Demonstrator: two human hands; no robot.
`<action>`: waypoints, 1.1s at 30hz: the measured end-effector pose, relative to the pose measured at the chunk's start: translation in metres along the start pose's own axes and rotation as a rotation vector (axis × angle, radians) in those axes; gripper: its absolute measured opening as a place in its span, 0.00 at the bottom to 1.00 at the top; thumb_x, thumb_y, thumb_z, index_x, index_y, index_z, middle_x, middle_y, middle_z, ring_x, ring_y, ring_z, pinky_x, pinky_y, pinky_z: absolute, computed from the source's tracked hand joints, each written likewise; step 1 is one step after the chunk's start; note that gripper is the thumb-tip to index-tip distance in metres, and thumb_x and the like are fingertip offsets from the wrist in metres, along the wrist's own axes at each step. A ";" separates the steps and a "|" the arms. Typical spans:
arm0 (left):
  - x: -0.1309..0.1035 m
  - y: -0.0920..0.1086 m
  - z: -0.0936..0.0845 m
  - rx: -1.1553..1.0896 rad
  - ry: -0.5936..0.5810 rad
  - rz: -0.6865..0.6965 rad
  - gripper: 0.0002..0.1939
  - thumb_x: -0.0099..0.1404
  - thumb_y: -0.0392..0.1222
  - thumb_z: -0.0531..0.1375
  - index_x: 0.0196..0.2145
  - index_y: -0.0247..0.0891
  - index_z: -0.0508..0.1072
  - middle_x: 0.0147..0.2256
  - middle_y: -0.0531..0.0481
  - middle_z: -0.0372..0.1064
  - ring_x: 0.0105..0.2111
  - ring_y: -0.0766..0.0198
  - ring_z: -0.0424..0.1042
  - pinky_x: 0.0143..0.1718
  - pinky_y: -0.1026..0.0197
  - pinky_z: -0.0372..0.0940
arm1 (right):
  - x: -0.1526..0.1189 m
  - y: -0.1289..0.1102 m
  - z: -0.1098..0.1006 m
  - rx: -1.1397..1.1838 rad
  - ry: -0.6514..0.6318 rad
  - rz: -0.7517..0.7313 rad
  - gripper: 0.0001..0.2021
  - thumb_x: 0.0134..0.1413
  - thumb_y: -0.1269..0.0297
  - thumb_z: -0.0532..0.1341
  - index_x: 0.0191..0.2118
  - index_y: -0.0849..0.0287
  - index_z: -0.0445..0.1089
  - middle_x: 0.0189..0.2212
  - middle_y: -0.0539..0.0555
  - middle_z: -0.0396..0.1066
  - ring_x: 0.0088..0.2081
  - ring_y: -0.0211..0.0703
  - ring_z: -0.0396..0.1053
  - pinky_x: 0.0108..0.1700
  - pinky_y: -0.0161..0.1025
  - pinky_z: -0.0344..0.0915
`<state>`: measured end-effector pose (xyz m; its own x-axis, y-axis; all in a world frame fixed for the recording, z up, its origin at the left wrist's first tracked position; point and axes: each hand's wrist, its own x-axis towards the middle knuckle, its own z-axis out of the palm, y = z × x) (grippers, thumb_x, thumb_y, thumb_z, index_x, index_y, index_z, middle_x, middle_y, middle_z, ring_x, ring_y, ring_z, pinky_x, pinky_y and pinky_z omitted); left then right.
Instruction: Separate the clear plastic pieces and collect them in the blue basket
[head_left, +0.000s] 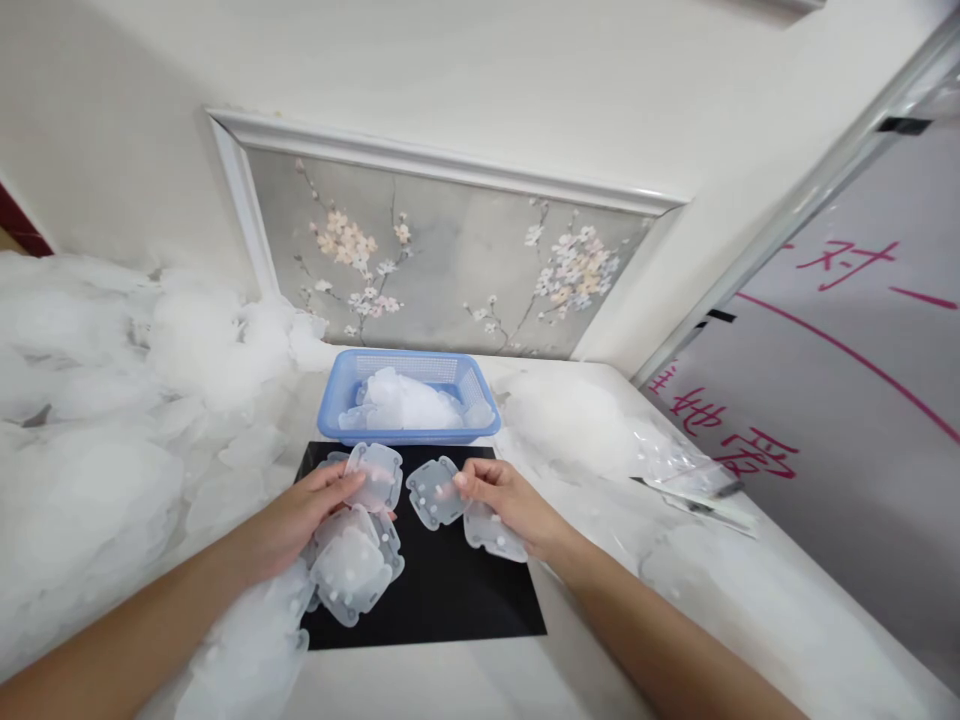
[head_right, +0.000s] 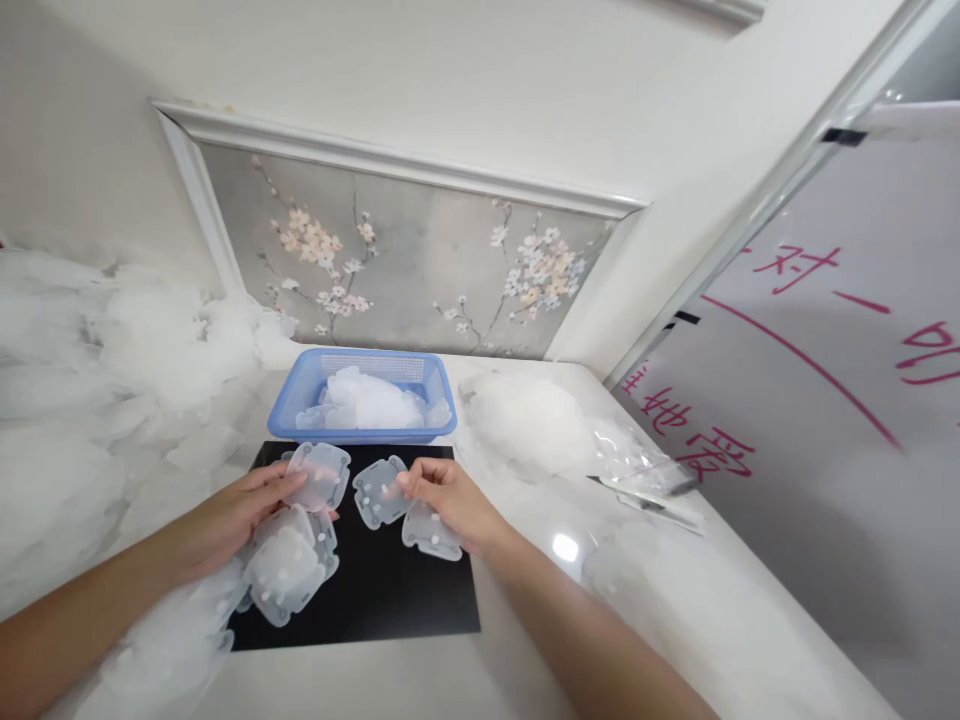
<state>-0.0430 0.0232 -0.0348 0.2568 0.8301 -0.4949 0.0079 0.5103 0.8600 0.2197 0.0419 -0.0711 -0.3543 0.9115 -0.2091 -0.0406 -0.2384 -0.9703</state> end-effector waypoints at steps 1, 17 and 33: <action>0.001 0.000 -0.001 0.002 -0.007 -0.003 0.28 0.57 0.58 0.67 0.47 0.36 0.72 0.37 0.39 0.81 0.39 0.49 0.79 0.40 0.54 0.72 | 0.000 0.000 0.000 0.005 0.009 -0.004 0.26 0.41 0.41 0.71 0.23 0.59 0.64 0.22 0.49 0.70 0.18 0.29 0.46 0.20 0.32 0.42; -0.002 -0.001 -0.006 0.148 -0.278 0.072 0.35 0.62 0.53 0.65 0.62 0.40 0.61 0.44 0.38 0.79 0.44 0.48 0.78 0.43 0.54 0.70 | -0.002 -0.003 0.015 0.156 0.004 -0.011 0.10 0.42 0.64 0.64 0.34 0.58 0.68 0.21 0.46 0.65 0.19 0.33 0.57 0.22 0.31 0.52; -0.008 0.002 0.000 0.553 -0.372 0.142 0.44 0.59 0.49 0.67 0.68 0.49 0.51 0.50 0.45 0.75 0.52 0.52 0.71 0.51 0.56 0.62 | 0.004 0.002 0.035 0.304 0.019 0.124 0.21 0.37 0.50 0.74 0.24 0.60 0.67 0.13 0.42 0.57 0.14 0.27 0.49 0.15 0.31 0.42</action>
<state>-0.0449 0.0175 -0.0285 0.6066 0.6974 -0.3817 0.4169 0.1298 0.8997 0.1852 0.0329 -0.0699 -0.3568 0.8746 -0.3282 -0.2760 -0.4344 -0.8574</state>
